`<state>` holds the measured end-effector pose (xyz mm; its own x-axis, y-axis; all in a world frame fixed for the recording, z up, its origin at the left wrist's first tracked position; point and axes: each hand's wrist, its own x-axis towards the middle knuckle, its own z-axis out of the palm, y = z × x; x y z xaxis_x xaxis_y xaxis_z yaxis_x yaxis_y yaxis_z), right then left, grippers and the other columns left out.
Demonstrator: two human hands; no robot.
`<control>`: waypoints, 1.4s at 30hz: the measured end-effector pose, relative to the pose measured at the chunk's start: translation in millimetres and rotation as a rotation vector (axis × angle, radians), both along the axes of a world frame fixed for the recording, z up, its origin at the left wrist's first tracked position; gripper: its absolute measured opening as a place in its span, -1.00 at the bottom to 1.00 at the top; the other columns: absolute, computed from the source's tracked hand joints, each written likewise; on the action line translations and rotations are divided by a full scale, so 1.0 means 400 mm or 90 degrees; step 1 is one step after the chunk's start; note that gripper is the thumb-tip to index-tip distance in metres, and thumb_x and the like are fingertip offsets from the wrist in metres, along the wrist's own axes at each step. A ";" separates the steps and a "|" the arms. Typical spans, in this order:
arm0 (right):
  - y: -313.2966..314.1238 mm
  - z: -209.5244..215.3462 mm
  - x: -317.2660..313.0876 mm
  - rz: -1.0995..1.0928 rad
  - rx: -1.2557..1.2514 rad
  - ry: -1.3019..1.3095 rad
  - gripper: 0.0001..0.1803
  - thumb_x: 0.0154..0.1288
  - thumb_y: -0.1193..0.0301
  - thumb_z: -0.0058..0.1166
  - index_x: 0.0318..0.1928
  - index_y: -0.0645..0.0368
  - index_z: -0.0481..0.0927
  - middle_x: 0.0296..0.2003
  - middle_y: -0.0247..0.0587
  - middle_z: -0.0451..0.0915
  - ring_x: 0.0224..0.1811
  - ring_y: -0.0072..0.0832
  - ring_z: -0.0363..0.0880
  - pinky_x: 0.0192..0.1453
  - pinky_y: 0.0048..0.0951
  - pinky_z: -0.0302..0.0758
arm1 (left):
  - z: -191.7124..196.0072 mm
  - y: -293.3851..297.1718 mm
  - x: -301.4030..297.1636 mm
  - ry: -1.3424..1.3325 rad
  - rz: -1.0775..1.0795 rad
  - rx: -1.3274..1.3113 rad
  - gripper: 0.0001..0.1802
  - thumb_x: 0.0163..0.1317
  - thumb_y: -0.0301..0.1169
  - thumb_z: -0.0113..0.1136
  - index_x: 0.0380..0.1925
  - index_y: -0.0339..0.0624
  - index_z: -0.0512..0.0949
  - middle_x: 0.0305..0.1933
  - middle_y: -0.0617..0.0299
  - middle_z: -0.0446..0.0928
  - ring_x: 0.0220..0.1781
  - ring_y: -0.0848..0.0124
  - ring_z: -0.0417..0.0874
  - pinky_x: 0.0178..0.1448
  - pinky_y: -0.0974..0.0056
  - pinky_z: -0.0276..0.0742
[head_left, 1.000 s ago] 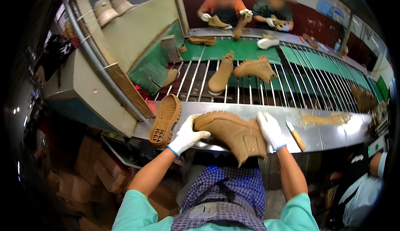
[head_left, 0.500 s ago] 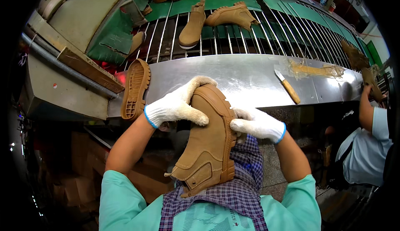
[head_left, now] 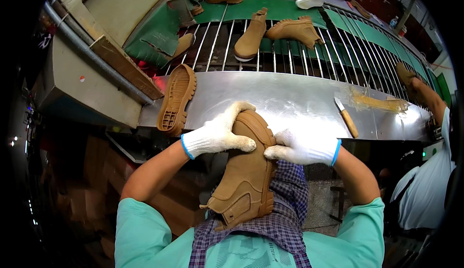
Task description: The person trims excess material from the soles of boots using a knife by hand, rotating each boot to reach all sides before placing them back on the conveyor belt.
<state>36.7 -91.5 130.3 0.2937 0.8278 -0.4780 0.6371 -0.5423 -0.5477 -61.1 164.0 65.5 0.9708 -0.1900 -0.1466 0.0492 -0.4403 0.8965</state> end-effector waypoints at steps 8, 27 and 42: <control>-0.077 -0.091 0.050 -0.284 -0.060 0.231 -0.19 0.67 -0.28 -0.16 0.00 0.30 0.76 -0.41 -0.14 0.71 -0.35 -0.34 0.70 -0.19 -0.14 0.70 | 0.039 -0.074 0.068 0.000 -0.062 -0.010 0.14 0.04 0.01 0.64 0.56 -0.21 0.30 0.43 -0.16 0.47 0.52 0.03 0.49 0.58 0.02 0.44; 0.003 -0.455 -0.132 -0.758 0.716 0.891 -0.34 0.67 -0.01 -0.08 0.50 0.20 0.42 0.30 0.25 0.59 0.32 -0.04 0.65 0.49 -0.11 0.53 | -0.074 -0.137 0.019 0.120 0.099 -0.459 -0.39 0.72 -0.09 0.04 0.46 -0.40 0.44 0.25 0.07 0.66 0.20 0.33 0.72 0.34 0.17 0.66; -0.322 -0.322 0.278 -0.410 0.067 -0.637 -0.44 0.45 0.21 0.28 0.40 -0.01 0.55 0.28 0.04 0.58 0.26 0.07 0.62 0.32 0.02 0.60 | 0.054 0.013 0.207 -0.129 -0.018 0.361 -0.06 0.18 0.01 0.53 0.48 -0.17 0.41 0.28 -0.25 0.63 0.29 -0.18 0.70 0.40 -0.06 0.61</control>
